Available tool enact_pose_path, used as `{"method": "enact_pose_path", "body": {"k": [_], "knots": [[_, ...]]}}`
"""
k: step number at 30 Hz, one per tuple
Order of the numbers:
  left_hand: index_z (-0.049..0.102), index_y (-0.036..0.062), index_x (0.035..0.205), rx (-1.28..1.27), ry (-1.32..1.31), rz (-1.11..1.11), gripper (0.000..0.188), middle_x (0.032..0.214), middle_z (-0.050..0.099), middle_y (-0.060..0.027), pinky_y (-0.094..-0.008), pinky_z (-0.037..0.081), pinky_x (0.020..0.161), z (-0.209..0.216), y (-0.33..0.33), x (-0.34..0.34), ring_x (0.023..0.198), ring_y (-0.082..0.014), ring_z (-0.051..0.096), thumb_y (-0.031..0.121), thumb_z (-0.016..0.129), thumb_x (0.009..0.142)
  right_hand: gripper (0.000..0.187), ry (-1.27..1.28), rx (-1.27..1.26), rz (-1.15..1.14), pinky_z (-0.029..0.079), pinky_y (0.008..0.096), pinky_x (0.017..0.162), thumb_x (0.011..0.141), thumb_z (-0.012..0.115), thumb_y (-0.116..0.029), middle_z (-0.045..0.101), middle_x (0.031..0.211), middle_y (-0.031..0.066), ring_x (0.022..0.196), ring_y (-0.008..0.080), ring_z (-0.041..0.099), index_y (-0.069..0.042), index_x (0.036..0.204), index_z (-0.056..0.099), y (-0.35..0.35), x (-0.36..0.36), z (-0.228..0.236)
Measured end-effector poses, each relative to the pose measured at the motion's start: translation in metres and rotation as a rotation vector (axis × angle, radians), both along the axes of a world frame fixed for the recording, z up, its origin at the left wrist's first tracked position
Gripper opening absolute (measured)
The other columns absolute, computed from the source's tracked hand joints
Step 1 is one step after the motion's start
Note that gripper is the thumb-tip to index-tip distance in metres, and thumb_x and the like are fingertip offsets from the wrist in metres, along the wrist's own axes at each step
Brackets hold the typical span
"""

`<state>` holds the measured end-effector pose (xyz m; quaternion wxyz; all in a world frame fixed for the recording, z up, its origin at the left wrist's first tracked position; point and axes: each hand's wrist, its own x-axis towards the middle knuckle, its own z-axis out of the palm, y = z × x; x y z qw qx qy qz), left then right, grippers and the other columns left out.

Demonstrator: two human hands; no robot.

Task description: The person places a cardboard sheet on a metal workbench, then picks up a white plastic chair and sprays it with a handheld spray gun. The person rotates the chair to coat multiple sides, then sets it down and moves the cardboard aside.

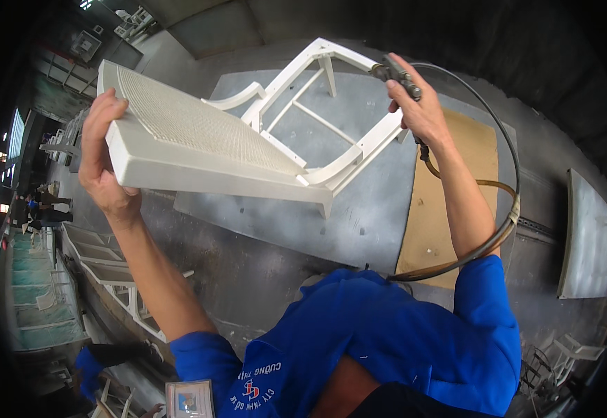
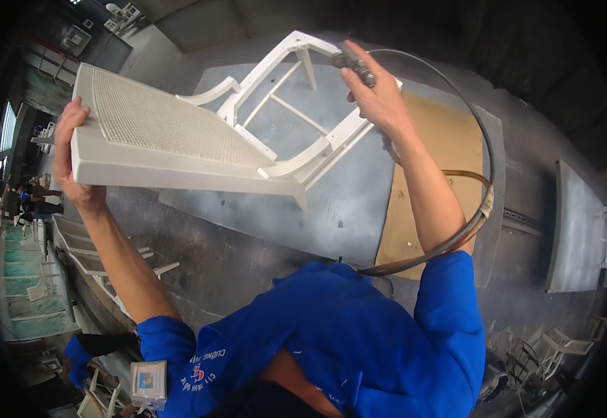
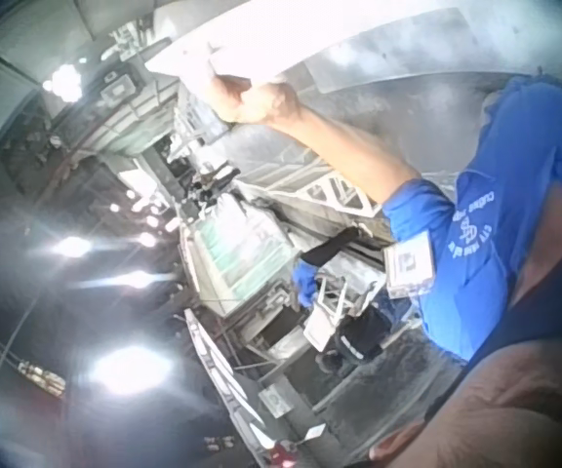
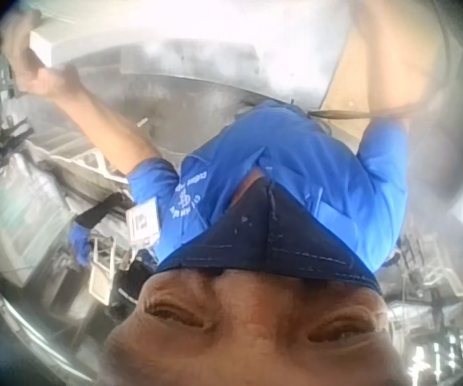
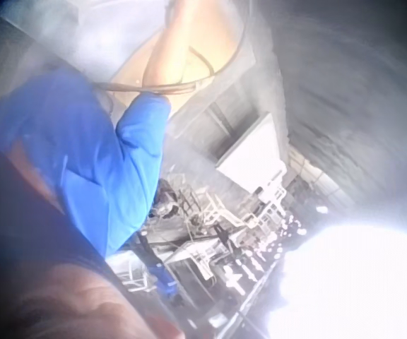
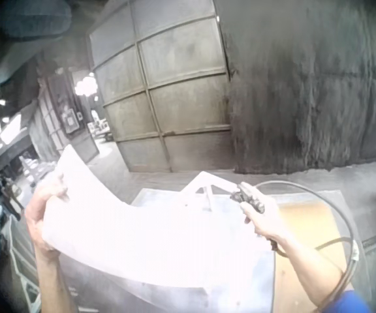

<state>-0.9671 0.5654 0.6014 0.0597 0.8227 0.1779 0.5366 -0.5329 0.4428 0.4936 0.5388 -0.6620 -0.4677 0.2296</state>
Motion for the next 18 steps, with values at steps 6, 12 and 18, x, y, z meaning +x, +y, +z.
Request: {"method": "enact_pose_path", "body": {"k": [6, 12, 18], "knots": [[0.070, 0.0035, 0.125, 0.060, 0.018, 0.034, 0.099, 0.130, 0.068, -0.0120, -0.0523, 0.039, 0.119, 0.005, -0.002, 0.001, 0.135, -0.0350, 0.056, 0.086, 0.069, 0.070, 0.054, -0.105, -0.152, 0.230, 0.053, 0.0281, 0.057, 0.103, 0.064, -0.033, 0.065, 0.088, 0.0018, 0.072, 0.0102, 0.063, -0.031, 0.155, 0.050, -0.002, -0.045, -0.047], [0.070, 0.0049, 0.125, 0.066, 0.002, 0.081, 0.101, 0.129, 0.069, -0.0126, -0.0538, 0.042, 0.118, 0.005, -0.006, 0.001, 0.134, -0.0354, 0.058, 0.091, 0.061, 0.073, 0.055, -0.014, -0.136, 0.360, 0.054, 0.0294, 0.054, 0.103, 0.062, -0.037, 0.070, 0.090, 0.0044, 0.073, 0.0114, 0.066, -0.027, 0.156, 0.049, -0.010, -0.067, -0.065], [0.069, 0.0037, 0.126, 0.077, 0.024, 0.079, 0.101, 0.129, 0.067, -0.0127, -0.0556, 0.041, 0.117, 0.006, -0.006, 0.000, 0.134, -0.0375, 0.057, 0.091, 0.057, 0.077, 0.054, -0.019, -0.131, 0.179, 0.053, 0.0299, 0.053, 0.104, 0.060, -0.037, 0.065, 0.081, 0.0023, 0.070, 0.0112, 0.064, -0.026, 0.155, 0.050, 0.013, -0.053, -0.073]]}}
